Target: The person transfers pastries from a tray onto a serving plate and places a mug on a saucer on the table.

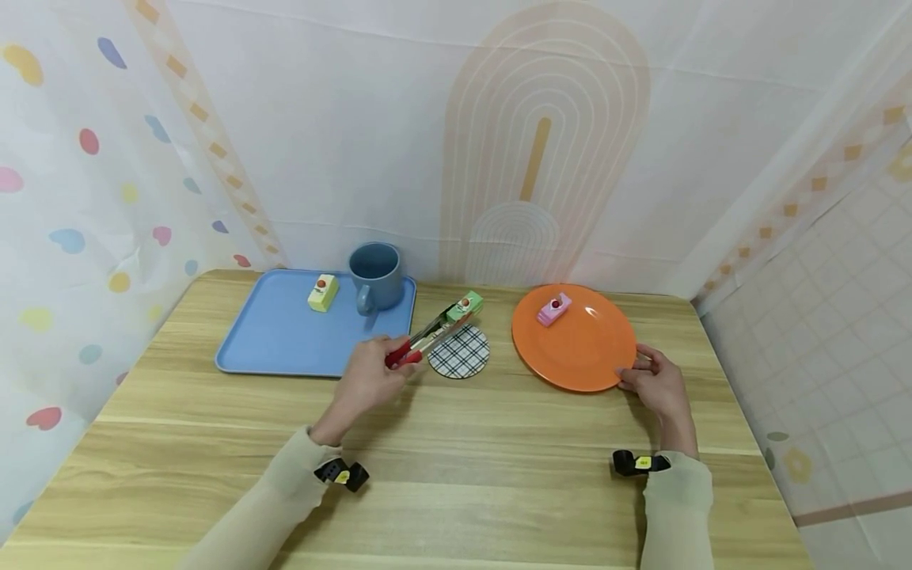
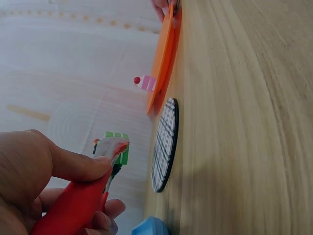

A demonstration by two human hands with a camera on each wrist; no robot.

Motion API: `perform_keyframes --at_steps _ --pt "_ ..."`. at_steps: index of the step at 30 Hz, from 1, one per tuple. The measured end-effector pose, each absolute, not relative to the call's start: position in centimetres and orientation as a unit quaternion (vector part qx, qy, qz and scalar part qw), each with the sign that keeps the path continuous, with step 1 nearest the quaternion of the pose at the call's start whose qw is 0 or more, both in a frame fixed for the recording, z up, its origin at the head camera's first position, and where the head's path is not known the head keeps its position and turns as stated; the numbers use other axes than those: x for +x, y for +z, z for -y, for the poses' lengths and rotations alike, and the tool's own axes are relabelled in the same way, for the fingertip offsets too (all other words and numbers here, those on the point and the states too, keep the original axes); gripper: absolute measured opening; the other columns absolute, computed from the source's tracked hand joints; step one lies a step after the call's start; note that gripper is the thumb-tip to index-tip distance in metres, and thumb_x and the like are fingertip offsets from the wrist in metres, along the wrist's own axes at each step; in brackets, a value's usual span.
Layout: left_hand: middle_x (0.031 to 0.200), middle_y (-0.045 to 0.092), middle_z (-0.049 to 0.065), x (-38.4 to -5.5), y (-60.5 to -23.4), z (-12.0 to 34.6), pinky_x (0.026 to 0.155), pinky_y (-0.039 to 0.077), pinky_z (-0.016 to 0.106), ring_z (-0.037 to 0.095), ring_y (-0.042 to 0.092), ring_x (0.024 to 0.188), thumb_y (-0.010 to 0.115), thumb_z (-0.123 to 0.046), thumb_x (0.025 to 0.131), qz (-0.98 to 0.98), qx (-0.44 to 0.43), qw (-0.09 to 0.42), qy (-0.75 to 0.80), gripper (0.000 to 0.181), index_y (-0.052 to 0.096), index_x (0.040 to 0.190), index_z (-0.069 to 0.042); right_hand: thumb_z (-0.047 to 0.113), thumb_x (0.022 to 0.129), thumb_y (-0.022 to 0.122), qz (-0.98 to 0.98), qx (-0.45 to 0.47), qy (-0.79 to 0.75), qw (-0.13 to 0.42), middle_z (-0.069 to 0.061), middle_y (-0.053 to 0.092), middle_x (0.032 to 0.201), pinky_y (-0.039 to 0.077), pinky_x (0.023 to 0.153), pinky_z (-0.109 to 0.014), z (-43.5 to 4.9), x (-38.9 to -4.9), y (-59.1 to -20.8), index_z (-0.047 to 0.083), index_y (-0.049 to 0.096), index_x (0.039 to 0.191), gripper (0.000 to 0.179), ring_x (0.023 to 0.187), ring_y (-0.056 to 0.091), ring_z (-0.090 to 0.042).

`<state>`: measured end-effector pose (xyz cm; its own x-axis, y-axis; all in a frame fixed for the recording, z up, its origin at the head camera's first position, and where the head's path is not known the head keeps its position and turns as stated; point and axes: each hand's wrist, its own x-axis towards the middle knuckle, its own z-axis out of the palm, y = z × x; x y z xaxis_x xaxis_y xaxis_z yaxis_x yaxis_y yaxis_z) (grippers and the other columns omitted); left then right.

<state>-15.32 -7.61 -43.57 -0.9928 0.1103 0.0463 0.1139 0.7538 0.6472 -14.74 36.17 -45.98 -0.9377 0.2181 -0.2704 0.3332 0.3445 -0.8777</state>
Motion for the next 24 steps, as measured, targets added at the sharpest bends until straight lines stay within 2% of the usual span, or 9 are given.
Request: perform_keyframes --at_steps 11,16,24 --pt "0.100 0.068 0.011 -15.3 -43.8 6.5 0.062 0.040 0.029 0.022 0.054 0.078 0.076 -0.017 0.086 0.939 -0.071 0.007 -0.336 0.048 0.069 0.133 -0.009 0.007 0.098 0.066 -0.820 0.163 -0.546 0.050 0.005 0.059 0.102 0.059 0.077 -0.020 -36.3 -14.7 -46.0 -0.003 0.024 0.160 0.076 0.077 0.069 0.003" --pt "0.101 0.069 0.009 -15.4 -44.0 6.0 0.059 0.040 0.027 0.020 0.055 0.077 0.076 -0.016 0.086 0.938 -0.072 -0.001 -0.339 0.051 0.068 0.136 -0.011 0.007 0.098 0.067 -0.819 0.162 -0.548 0.049 0.007 0.060 0.100 0.059 0.077 -0.020 -36.3 -14.7 -46.1 -0.003 0.025 0.160 0.076 0.077 0.069 0.003" --pt "0.101 0.069 0.010 -15.3 -44.0 5.2 0.057 0.038 0.027 0.018 0.053 0.074 0.076 -0.015 0.085 0.935 -0.084 -0.009 -0.344 0.052 0.067 0.136 -0.009 0.008 0.097 0.067 -0.818 0.163 -0.549 0.052 0.008 0.059 0.100 0.059 0.077 -0.020 -36.3 -14.7 -46.1 -0.002 0.024 0.160 0.077 0.078 0.069 0.003"
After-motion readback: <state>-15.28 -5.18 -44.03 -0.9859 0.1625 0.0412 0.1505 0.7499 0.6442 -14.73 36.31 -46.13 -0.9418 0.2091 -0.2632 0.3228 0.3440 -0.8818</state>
